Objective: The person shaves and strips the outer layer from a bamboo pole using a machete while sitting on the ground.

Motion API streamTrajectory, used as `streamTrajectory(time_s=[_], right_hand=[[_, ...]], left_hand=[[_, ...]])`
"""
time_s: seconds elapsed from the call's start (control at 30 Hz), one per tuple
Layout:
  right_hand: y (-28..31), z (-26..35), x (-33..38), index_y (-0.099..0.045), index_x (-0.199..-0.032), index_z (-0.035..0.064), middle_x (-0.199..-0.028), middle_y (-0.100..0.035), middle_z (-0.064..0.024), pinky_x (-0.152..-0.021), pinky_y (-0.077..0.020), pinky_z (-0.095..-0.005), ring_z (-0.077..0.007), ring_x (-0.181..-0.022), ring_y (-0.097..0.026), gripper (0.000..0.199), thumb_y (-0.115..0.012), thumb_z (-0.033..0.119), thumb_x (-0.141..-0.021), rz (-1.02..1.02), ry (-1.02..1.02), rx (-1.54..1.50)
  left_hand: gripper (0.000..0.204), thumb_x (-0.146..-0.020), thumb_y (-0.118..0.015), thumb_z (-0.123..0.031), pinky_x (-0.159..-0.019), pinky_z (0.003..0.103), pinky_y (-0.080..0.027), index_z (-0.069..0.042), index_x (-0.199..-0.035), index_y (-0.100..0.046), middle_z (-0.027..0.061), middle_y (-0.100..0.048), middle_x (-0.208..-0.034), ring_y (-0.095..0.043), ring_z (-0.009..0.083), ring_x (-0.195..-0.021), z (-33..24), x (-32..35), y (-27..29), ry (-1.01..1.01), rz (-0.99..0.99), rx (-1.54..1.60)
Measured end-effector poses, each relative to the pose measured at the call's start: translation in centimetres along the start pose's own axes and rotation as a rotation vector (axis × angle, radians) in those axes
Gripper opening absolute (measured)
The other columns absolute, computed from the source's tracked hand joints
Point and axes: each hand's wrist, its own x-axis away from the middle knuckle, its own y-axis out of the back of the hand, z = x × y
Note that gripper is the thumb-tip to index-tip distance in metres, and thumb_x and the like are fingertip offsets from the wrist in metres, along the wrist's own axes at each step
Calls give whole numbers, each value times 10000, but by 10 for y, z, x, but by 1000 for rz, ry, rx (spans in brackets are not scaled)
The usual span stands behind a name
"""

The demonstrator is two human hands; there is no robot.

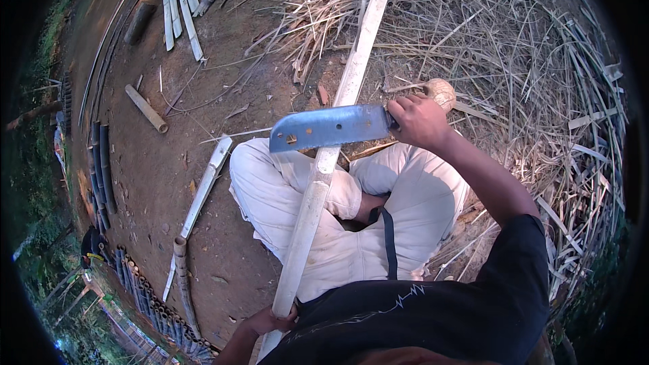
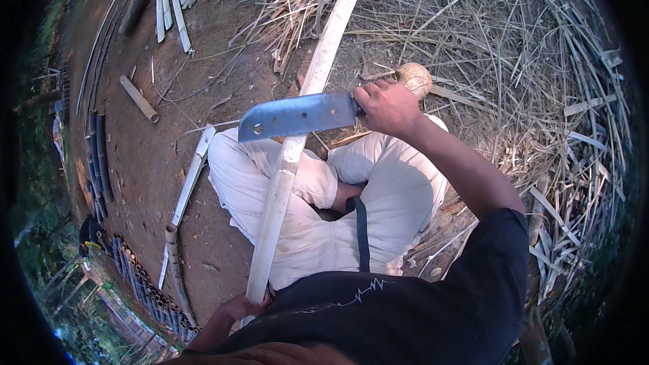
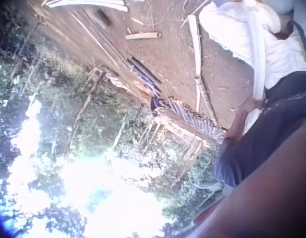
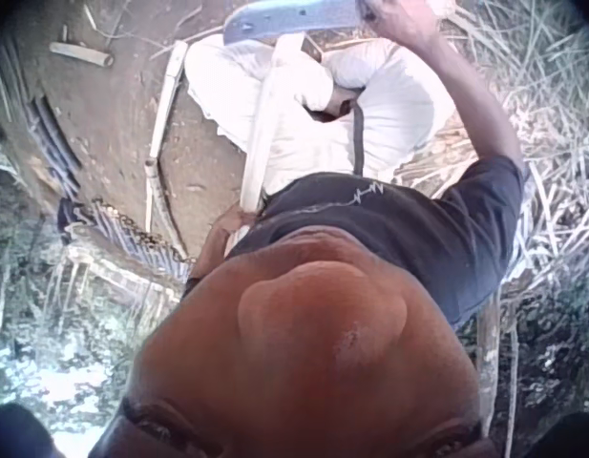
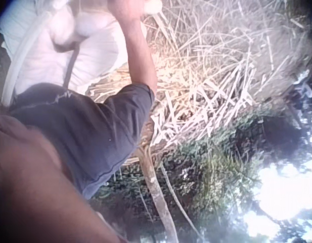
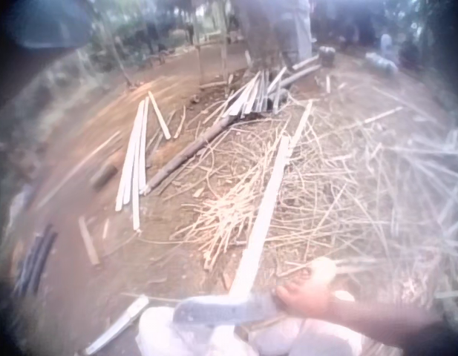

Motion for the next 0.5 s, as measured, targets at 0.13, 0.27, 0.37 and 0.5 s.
streamTrajectory(time_s=[0.13, 0.27, 0.37, 0.5], right_hand=[[3, -69, -31, -629, -944, 53, -798, -707, -171, -702, -579, -476, -349, -771, -718, 194, -628, 232, -870, 191, -411, 8], [-4, -116, -41, -637, -912, 30, -791, -706, -205, -723, -565, -501, -390, -755, -703, 264, -645, 291, -878, 68, -605, -12], [10, -71, -43, -618, -919, 48, -771, -697, -183, -694, -574, -480, -369, -734, -706, 256, -662, 291, -852, 233, -449, -34], [-17, -118, -53, -647, -918, 41, -824, -719, -177, -701, -577, -476, -353, -740, -710, 244, -645, 276, -851, 170, -352, 59]], left_hand=[[221, -770, -743, -31, -640, 239, -426, -122, -873, -571, -42, -518, -792, -514, 89, -683, 16, 6, -4, 39, -120, 41], [222, -751, -737, -70, -692, 263, -448, -120, -915, -596, -39, -554, -838, -549, 94, -766, 19, -1, 25, 29, 7, -8], [222, -745, -754, -100, -687, 258, -441, -115, -887, -584, -33, -533, -807, -536, 93, -744, 25, -1, 20, 46, -66, -12], [255, -739, -790, -155, -653, 255, -417, -105, -844, -563, -31, -500, -761, -517, 97, -709, 17, 22, 15, 188, -73, 155]])
